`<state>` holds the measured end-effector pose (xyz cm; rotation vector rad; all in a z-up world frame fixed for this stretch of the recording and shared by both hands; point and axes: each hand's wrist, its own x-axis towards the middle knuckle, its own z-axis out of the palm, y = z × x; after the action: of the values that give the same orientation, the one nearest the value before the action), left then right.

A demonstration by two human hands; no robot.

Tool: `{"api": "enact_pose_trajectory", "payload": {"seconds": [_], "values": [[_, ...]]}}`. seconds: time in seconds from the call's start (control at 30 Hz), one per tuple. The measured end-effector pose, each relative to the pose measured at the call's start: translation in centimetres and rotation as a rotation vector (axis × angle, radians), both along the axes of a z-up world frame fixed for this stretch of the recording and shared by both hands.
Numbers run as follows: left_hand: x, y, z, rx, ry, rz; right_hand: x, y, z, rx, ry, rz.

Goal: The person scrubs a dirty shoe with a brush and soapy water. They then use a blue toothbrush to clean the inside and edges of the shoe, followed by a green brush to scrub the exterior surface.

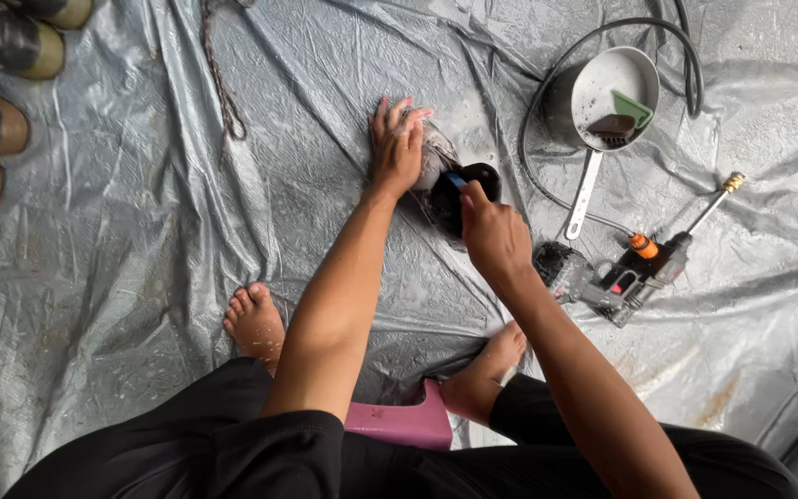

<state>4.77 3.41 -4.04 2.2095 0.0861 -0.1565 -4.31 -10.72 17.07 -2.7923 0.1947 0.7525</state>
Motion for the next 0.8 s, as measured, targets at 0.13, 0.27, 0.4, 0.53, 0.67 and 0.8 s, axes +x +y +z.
{"api": "enact_pose_trajectory", "payload": {"seconds": [0.13,0.27,0.4,0.53,0.67,0.8], "values": [[0.5,0.4,-0.6,0.029,-0.037,0.030,-1.4,-2.3,1.4,0.003,0.044,0.005],[0.0,-1.0,-2.1,-0.063,-0.056,0.092,0.2,0.8,-0.4,-0.007,-0.034,-0.024],[0.8,-0.6,-1.0,-0.153,-0.139,0.163,-1.4,-3.1,-3.4,-0.034,-0.188,0.052],[-0.3,-0.9,-1.2,-0.201,-0.107,0.186,-3.6,-2.8,-6.0,-0.016,-0.229,0.049],[0.4,-0.8,-2.3,-0.151,-0.179,0.203,-1.1,-1.3,-6.6,0.031,-0.317,0.130],[-0.1,-1.1,-4.3,-0.104,-0.311,0.209,-6.1,-5.5,-1.3,0.095,-0.052,0.118]]}}
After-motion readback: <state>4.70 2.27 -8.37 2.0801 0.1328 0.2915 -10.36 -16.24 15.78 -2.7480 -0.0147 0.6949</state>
